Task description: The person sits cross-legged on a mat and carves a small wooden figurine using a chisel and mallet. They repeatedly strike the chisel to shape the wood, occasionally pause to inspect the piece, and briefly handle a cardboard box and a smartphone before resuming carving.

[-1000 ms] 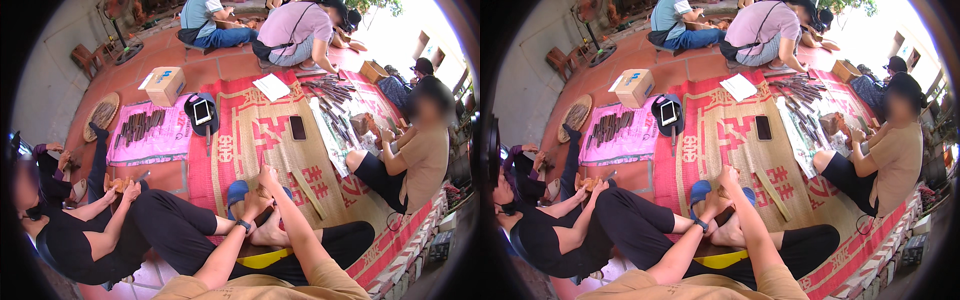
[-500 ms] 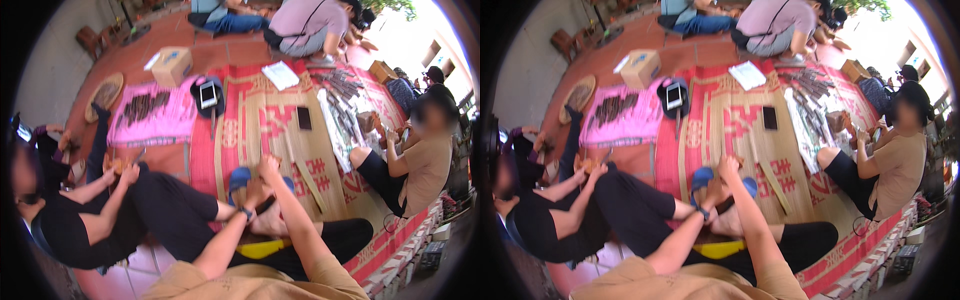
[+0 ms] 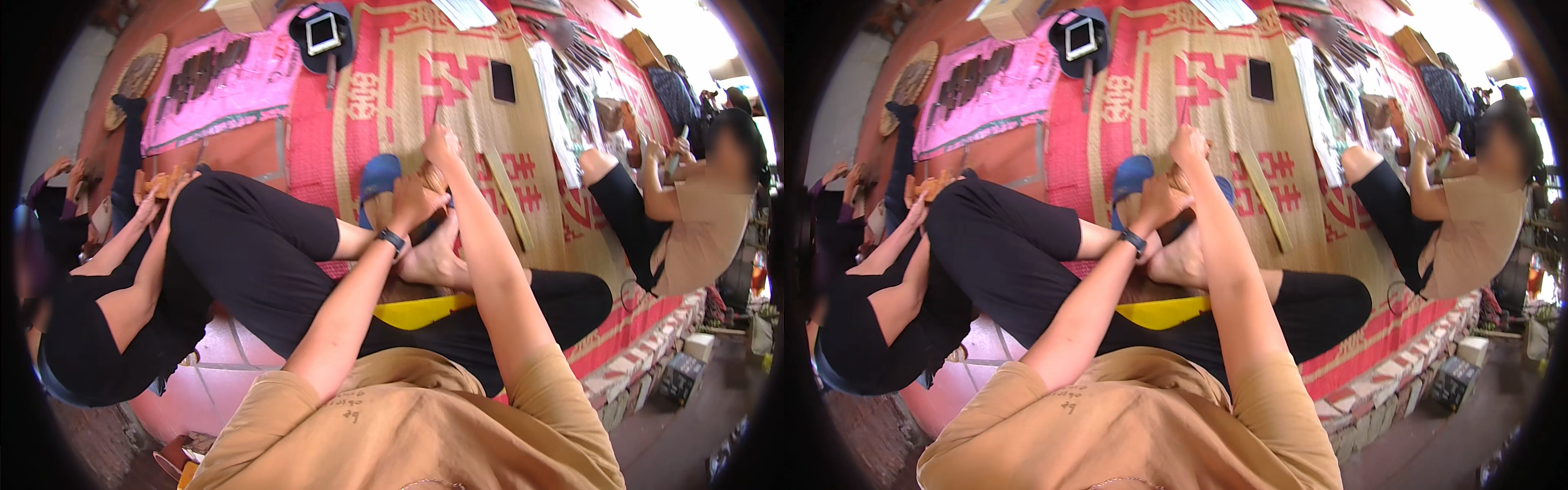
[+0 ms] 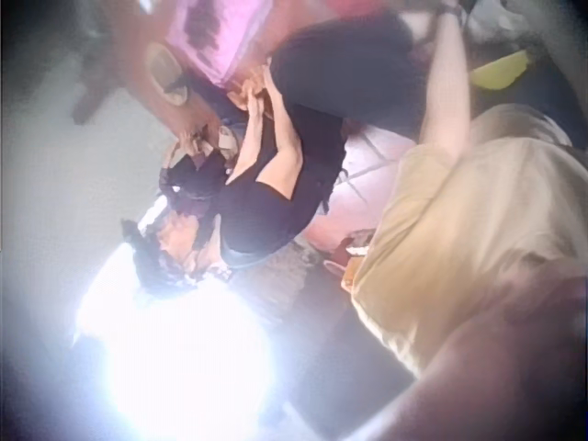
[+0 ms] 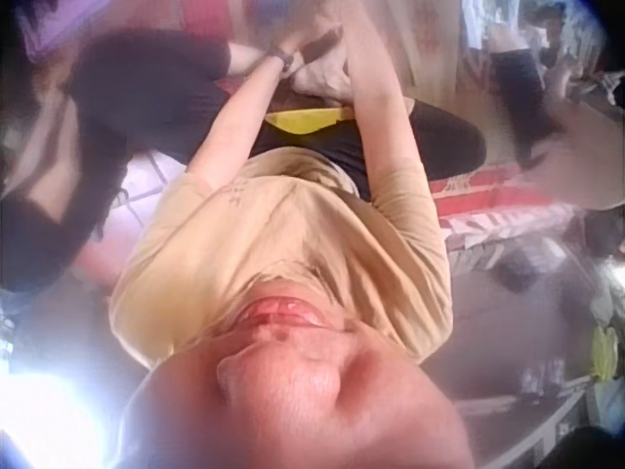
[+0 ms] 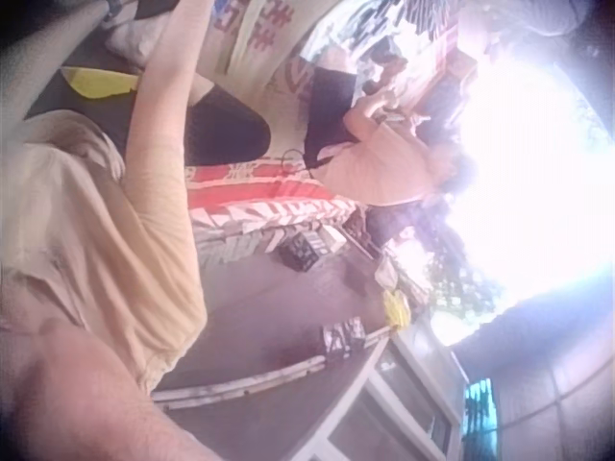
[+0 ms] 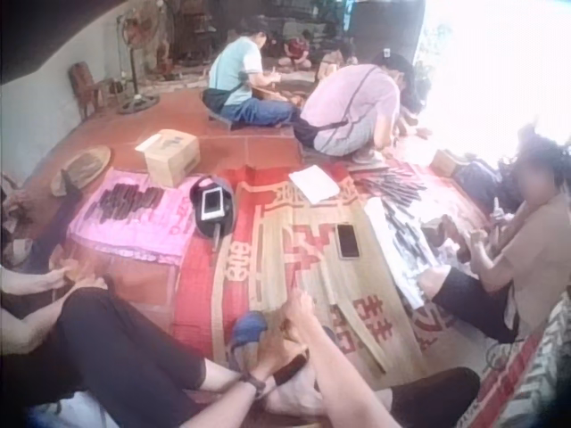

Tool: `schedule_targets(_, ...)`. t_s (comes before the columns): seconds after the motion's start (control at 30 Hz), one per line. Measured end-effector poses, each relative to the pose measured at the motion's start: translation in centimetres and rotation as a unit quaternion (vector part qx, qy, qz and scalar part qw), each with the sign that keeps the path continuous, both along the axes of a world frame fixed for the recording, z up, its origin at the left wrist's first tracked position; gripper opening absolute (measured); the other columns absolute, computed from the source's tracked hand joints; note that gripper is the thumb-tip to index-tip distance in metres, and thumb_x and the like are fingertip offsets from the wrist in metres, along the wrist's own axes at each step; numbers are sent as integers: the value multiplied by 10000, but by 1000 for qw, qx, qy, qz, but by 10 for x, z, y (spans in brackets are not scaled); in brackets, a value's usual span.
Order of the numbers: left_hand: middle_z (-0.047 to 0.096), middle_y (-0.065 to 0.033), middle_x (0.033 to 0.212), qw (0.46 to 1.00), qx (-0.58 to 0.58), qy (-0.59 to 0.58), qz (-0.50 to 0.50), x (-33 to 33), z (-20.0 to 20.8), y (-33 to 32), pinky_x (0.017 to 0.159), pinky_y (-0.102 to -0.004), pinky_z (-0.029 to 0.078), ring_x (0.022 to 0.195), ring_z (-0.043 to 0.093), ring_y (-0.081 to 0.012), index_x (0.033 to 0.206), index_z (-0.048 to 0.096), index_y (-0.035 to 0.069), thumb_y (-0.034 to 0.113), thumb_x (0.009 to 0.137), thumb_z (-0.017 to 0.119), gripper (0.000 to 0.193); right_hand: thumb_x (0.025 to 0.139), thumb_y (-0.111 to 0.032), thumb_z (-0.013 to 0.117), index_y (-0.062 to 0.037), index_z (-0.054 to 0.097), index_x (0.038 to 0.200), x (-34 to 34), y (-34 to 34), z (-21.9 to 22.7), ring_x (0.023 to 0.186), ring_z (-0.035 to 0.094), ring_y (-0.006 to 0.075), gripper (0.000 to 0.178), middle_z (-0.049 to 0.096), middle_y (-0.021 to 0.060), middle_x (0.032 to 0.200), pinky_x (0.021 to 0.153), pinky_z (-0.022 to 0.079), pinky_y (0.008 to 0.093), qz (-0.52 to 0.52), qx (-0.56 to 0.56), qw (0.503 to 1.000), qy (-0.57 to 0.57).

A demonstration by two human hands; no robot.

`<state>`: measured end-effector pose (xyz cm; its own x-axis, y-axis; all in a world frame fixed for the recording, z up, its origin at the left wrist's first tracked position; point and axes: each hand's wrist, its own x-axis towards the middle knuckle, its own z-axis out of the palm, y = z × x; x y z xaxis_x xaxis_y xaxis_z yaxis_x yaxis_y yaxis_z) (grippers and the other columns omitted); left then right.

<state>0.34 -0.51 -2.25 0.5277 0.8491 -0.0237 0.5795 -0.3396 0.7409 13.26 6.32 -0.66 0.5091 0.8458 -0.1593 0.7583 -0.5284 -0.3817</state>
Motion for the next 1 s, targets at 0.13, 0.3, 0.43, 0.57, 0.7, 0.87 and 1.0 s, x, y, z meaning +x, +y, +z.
schedule_targets(0.13,602,-241,975,999,-44,25,18,-2,-8,8,846,-438,431,955,544,-391,948,589,-54,470,626,792,648,731,-74,584,61,680,878,2,-6,15,939,638,447,221,648,297,981,836,523,476,60,1,998,34)
schedule_targets(0.3,627,-247,943,999,11,5,43,3,3,-4,832,-445,439,929,573,-399,938,600,-58,463,651,784,623,716,-71,598,62,682,880,18,-3,6,950,637,439,227,650,298,962,837,523,461,50,-1,998,25)
schedule_targets(0.43,592,-238,995,999,-12,19,26,-2,0,1,871,-427,427,974,531,-385,961,567,-68,453,629,803,661,741,-109,578,58,672,892,0,2,13,971,629,433,244,642,299,990,861,505,469,73,-27,997,29)
schedule_targets(0.57,592,-236,988,999,-6,20,39,-2,1,-1,869,-430,425,960,532,-385,957,563,-66,448,625,805,658,750,-101,574,61,666,926,3,5,14,984,626,436,256,638,299,1017,868,504,473,91,-53,994,33)
schedule_targets(0.7,592,-231,993,999,-11,6,35,-3,0,0,871,-428,425,971,527,-379,967,558,-65,452,627,803,665,754,-108,588,54,666,930,-5,9,20,982,627,433,251,644,291,1007,862,506,468,67,-73,995,24)
schedule_targets(0.87,591,-231,1005,999,-20,27,34,0,2,-2,883,-421,425,987,524,-374,975,555,-68,447,637,799,663,746,-150,640,38,661,939,9,4,10,986,623,423,270,648,276,1014,867,503,460,100,-67,992,35)
schedule_targets(1.0,603,-252,974,999,8,13,33,-3,-1,-1,869,-435,407,947,545,-391,967,565,-75,477,670,776,661,734,-177,670,34,653,939,-1,0,9,982,625,410,294,651,267,1002,858,503,455,96,-40,994,27)
